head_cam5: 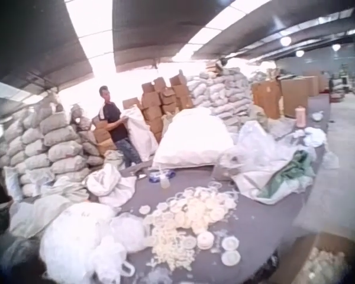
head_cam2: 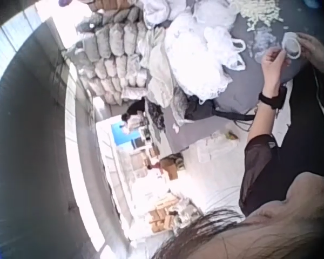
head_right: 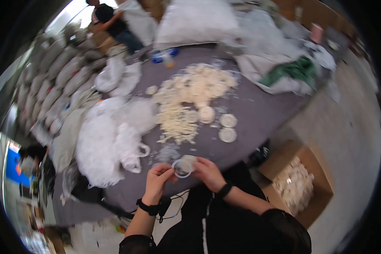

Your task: Assembling small plastic gaskets or valves onto circular plastic frames and placing the finished items into a box.

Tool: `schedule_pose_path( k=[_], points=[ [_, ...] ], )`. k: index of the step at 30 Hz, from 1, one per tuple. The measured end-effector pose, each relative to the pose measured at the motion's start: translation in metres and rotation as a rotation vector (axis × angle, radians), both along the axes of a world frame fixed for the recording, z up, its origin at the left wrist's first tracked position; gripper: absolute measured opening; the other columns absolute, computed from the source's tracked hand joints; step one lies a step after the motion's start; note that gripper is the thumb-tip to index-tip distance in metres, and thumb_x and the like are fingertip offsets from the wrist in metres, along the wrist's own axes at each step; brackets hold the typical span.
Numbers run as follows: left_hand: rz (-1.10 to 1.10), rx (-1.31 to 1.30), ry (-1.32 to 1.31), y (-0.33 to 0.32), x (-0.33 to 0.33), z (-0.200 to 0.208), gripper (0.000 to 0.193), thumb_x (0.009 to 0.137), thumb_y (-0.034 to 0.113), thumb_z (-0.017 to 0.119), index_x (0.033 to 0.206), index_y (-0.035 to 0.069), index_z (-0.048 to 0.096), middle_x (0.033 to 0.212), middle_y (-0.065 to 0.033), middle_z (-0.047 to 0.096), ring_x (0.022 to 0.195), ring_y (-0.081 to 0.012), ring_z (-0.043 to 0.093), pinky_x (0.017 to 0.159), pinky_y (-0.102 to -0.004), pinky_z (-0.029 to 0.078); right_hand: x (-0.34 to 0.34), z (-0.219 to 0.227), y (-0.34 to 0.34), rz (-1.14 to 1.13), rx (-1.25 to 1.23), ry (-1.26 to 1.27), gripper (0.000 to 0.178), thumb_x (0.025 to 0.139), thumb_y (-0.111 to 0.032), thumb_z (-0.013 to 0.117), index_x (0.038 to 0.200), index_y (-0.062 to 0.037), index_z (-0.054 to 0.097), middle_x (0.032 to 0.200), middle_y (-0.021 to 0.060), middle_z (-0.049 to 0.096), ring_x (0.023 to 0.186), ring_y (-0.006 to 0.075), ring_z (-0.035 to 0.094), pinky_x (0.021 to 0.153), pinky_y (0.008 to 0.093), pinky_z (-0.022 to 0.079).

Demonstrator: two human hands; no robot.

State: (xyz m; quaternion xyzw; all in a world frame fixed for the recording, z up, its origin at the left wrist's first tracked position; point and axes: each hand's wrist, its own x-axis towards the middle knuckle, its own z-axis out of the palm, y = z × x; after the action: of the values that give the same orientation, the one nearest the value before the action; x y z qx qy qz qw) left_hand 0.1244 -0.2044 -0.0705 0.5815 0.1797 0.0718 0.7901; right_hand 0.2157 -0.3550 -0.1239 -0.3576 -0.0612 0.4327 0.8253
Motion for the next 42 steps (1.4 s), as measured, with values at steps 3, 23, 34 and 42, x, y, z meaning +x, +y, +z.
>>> schedule_pose_path(
  k=[3, 23, 34, 42],
  points=[
    [0.041, 0.205, 0.032, -0.023, 0.011, -0.018, 0.007, 0.075, 0.003, 0.062, 0.081, 0.001, 0.059, 0.069, 0.0009, 0.057, 0.061, -0.0044, 0.051, 0.057, -0.0174, 0.039, -0.002, 0.000, -0.005, -0.081, 0.094, 0.041, 0.033, 0.088, -0.018, 0.047, 0.114, 0.0020, 0.045, 0.108, 0.0080, 0.054, 0.096, 0.0155, 0.055, 0.084, 0.0289, 0.044],
    [0.246, 0.108, -0.098, -0.053, 0.013, -0.037, 0.010, 0.078, -0.001, 0.057, 0.077, 0.002, 0.047, 0.082, -0.0049, 0.053, 0.072, -0.0104, 0.051, 0.071, -0.0220, 0.041, -0.018, -0.003, -0.025, -0.152, 0.030, -0.052, 0.028, 0.086, -0.017, 0.051, 0.108, -0.0001, 0.051, 0.098, 0.0033, 0.057, 0.092, 0.0106, 0.054, 0.080, 0.0251, 0.045],
    [0.217, -0.299, -0.117, -0.054, 0.016, -0.044, 0.023, 0.078, -0.001, 0.052, 0.098, 0.004, 0.043, 0.093, -0.0063, 0.050, 0.089, -0.0160, 0.051, 0.078, -0.0271, 0.041, -0.023, -0.015, -0.022, -0.091, 0.021, -0.361, 0.031, 0.087, -0.015, 0.050, 0.114, -0.0011, 0.047, 0.103, 0.0020, 0.052, 0.096, 0.0090, 0.048, 0.084, 0.0233, 0.039],
    [0.042, -0.399, -0.122, -0.062, 0.013, -0.045, 0.024, 0.080, 0.006, 0.049, 0.104, 0.006, 0.045, 0.107, -0.0091, 0.052, 0.099, -0.0202, 0.050, 0.083, -0.0321, 0.041, -0.014, -0.001, -0.027, -0.331, -0.208, -0.766, 0.031, 0.085, -0.017, 0.051, 0.111, 0.0007, 0.047, 0.100, 0.0086, 0.050, 0.093, 0.0135, 0.048, 0.081, 0.0267, 0.039]
  ],
)
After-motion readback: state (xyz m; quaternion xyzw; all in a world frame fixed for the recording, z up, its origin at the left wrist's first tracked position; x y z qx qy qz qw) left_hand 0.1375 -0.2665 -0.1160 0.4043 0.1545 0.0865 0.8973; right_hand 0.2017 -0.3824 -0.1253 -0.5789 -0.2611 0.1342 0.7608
